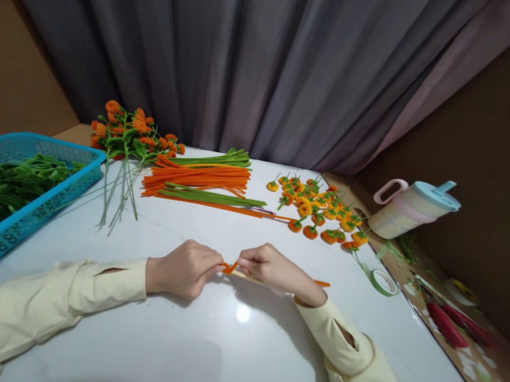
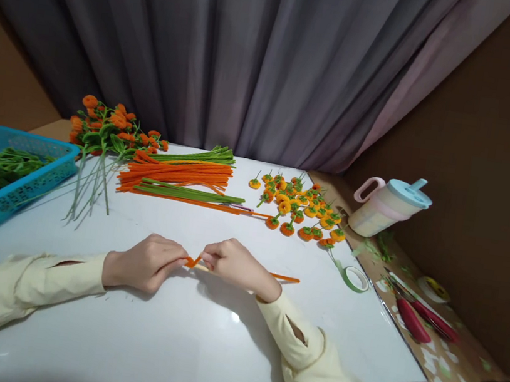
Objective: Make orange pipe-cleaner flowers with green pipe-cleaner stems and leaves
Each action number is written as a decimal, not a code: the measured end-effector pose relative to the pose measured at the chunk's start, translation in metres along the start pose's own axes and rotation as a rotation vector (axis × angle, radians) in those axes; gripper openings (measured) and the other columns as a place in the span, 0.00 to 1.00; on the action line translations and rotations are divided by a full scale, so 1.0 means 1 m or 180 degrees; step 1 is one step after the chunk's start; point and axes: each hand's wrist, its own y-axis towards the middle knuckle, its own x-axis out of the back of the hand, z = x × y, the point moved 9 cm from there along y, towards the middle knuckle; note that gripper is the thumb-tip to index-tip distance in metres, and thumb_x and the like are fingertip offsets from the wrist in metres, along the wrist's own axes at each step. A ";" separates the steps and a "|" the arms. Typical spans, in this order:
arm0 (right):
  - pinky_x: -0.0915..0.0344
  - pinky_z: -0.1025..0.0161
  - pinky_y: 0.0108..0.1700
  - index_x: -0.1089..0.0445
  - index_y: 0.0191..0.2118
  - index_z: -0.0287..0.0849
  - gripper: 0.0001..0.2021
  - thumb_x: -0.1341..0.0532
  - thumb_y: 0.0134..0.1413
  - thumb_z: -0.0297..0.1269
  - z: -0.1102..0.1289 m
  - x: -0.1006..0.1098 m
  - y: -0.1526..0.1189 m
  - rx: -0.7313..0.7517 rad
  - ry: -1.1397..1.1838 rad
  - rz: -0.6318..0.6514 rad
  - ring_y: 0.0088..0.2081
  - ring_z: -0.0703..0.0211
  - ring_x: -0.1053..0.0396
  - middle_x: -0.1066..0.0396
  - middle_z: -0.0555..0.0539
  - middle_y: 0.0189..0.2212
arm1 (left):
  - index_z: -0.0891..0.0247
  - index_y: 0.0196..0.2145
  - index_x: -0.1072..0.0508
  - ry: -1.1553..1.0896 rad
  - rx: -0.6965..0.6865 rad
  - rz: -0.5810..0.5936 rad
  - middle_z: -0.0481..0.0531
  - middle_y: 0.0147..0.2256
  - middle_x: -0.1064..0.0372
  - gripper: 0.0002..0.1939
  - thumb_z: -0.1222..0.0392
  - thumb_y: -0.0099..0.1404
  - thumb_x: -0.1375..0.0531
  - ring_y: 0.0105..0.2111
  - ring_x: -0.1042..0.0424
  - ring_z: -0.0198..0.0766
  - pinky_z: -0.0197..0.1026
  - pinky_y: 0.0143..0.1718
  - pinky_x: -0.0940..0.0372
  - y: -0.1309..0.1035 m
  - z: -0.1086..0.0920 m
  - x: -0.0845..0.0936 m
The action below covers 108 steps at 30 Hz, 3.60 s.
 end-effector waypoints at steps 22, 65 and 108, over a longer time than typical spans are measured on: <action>0.51 0.69 0.27 0.38 0.22 0.38 0.14 0.52 0.57 0.29 0.001 -0.011 -0.002 -0.0183 0.0275 -0.0201 0.21 0.68 0.49 0.46 0.54 0.17 | 0.64 0.27 0.33 0.0116 0.0655 -0.0056 0.48 0.21 0.34 0.14 0.66 0.66 0.54 0.19 0.35 0.32 0.34 0.21 0.46 -0.002 0.033 -0.008; 0.57 0.69 0.19 0.39 0.23 0.38 0.17 0.50 0.57 0.42 -0.018 -0.020 -0.001 -0.0500 0.1739 0.0088 0.14 0.71 0.58 0.53 0.59 0.10 | 0.64 0.28 0.32 -0.0335 0.1014 0.0273 0.47 0.21 0.35 0.14 0.63 0.67 0.54 0.19 0.37 0.33 0.34 0.23 0.47 0.002 0.047 -0.020; 0.66 0.70 0.15 0.39 0.22 0.38 0.16 0.54 0.59 0.36 -0.041 -0.026 0.012 -0.0817 0.2557 -0.0404 0.10 0.73 0.61 0.38 0.51 0.09 | 0.64 0.31 0.34 -0.0449 0.1133 0.0377 0.47 0.24 0.35 0.15 0.60 0.70 0.57 0.21 0.36 0.33 0.35 0.24 0.46 0.003 0.048 -0.025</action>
